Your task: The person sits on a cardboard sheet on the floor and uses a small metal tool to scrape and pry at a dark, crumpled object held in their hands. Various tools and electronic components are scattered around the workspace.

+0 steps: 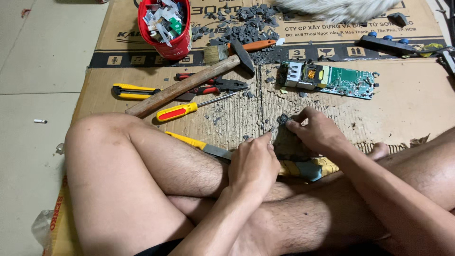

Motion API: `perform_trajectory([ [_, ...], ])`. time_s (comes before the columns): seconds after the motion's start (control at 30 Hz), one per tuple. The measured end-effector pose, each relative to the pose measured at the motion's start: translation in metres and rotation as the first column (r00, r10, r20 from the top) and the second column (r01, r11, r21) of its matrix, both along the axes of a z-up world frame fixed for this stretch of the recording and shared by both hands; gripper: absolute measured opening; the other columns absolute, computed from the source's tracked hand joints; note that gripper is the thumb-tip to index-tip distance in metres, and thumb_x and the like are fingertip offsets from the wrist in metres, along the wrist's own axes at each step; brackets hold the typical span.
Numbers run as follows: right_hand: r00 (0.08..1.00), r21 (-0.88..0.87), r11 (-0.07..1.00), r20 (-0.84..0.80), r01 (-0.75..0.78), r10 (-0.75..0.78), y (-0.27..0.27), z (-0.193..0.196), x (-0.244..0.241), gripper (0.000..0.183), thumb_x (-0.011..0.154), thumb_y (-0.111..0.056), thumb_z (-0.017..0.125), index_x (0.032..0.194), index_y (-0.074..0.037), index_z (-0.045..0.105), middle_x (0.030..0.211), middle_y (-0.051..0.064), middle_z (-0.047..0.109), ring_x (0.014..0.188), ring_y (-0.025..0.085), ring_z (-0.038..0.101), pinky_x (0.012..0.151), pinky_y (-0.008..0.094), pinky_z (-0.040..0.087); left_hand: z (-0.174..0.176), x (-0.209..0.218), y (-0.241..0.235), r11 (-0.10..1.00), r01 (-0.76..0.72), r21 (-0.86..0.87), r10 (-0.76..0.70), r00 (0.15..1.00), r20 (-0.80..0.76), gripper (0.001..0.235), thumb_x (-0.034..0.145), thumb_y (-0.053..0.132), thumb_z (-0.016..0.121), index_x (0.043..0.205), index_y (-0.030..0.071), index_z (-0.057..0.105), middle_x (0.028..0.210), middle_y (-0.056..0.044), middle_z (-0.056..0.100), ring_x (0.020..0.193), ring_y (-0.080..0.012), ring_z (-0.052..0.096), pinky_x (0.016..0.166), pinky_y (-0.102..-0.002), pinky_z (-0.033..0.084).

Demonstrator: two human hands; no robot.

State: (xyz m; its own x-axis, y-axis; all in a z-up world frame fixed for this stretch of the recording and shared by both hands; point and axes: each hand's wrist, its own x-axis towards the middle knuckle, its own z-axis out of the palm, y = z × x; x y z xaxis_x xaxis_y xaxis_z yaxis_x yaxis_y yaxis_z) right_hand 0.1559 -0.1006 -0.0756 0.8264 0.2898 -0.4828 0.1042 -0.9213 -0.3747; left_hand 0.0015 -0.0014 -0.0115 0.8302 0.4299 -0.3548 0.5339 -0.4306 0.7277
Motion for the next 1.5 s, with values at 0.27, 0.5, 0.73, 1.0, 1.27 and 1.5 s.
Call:
perform_trajectory([
  [0.27, 0.951, 0.265, 0.959, -0.309, 0.099, -0.013, 0.003, 0.006, -0.004, 0.035, 0.097, -0.033, 0.066, 0.118, -0.004, 0.068, 0.079, 0.021, 0.071, 0.059, 0.026, 0.067, 0.047, 0.037, 0.051, 0.006, -0.009, -0.003, 1.0, 0.009, 0.005, -0.009, 1.0, 0.007, 0.04, 0.099, 0.006, 0.046, 0.136, 0.0, 0.061, 0.111, -0.03, 0.069, 0.104, -0.0405, 0.071, 0.076, -0.054, 0.062],
  [0.5, 0.981, -0.156, 0.974, 0.085, -0.161, 0.176, 0.01, 0.036, -0.023, 0.051, 0.087, -0.064, 0.065, 0.118, -0.024, 0.07, 0.108, 0.016, 0.077, 0.105, 0.035, 0.073, 0.089, 0.048, 0.058, -0.014, 0.002, -0.001, 0.993, 0.03, 0.114, -0.027, 0.999, -0.024, 0.037, 0.096, 0.01, 0.05, 0.129, 0.006, 0.068, 0.106, -0.023, 0.072, 0.096, -0.0399, 0.074, 0.071, -0.053, 0.063],
  [0.73, 0.949, -0.135, 0.978, 0.25, -0.16, 0.19, -0.004, 0.02, -0.009, 0.043, 0.092, -0.035, 0.07, 0.125, -0.009, 0.063, 0.137, 0.022, 0.042, 0.1, 0.043, 0.069, 0.077, 0.053, 0.064, -0.014, 0.001, -0.002, 0.989, 0.057, 0.134, -0.053, 0.998, -0.032, 0.038, 0.088, 0.002, 0.056, 0.122, 0.004, 0.071, 0.102, -0.029, 0.072, 0.093, -0.0456, 0.073, 0.071, -0.056, 0.063],
  [1.0, 0.962, 0.114, 0.979, 0.232, -0.171, 0.141, -0.006, 0.024, -0.009, 0.041, 0.084, -0.012, 0.076, 0.123, -0.002, 0.065, 0.114, 0.028, 0.062, 0.11, 0.047, 0.067, 0.088, 0.054, 0.059, -0.001, -0.005, -0.001, 0.996, -0.045, 0.071, 0.038, 0.994, 0.102, 0.035, 0.096, -0.001, 0.05, 0.126, -0.004, 0.068, 0.104, -0.033, 0.071, 0.095, -0.0423, 0.074, 0.078, -0.05, 0.064],
  [1.27, 0.898, -0.016, 0.935, 0.273, -0.354, 0.345, 0.011, 0.029, -0.015, 0.03, 0.087, -0.031, 0.077, 0.114, -0.019, 0.077, 0.132, 0.019, 0.055, 0.122, 0.039, 0.06, 0.094, 0.052, 0.059, -0.028, -0.002, 0.002, 0.991, 0.022, 0.129, -0.03, 0.998, 0.057, 0.037, 0.096, 0.014, 0.049, 0.125, 0.008, 0.07, 0.102, -0.023, 0.073, 0.095, -0.0433, 0.074, 0.073, -0.056, 0.062],
  [1.5, 0.906, -0.061, 0.923, 0.174, -0.381, 0.385, 0.004, 0.024, -0.01, 0.035, 0.092, -0.035, 0.072, 0.124, -0.023, 0.075, 0.124, 0.017, 0.058, 0.121, 0.034, 0.063, 0.095, 0.049, 0.059, -0.036, 0.003, -0.001, 0.989, 0.029, 0.146, -0.027, 0.999, -0.018, 0.039, 0.095, 0.015, 0.048, 0.127, 0.015, 0.07, 0.105, -0.018, 0.073, 0.097, -0.0434, 0.073, 0.074, -0.057, 0.062],
])
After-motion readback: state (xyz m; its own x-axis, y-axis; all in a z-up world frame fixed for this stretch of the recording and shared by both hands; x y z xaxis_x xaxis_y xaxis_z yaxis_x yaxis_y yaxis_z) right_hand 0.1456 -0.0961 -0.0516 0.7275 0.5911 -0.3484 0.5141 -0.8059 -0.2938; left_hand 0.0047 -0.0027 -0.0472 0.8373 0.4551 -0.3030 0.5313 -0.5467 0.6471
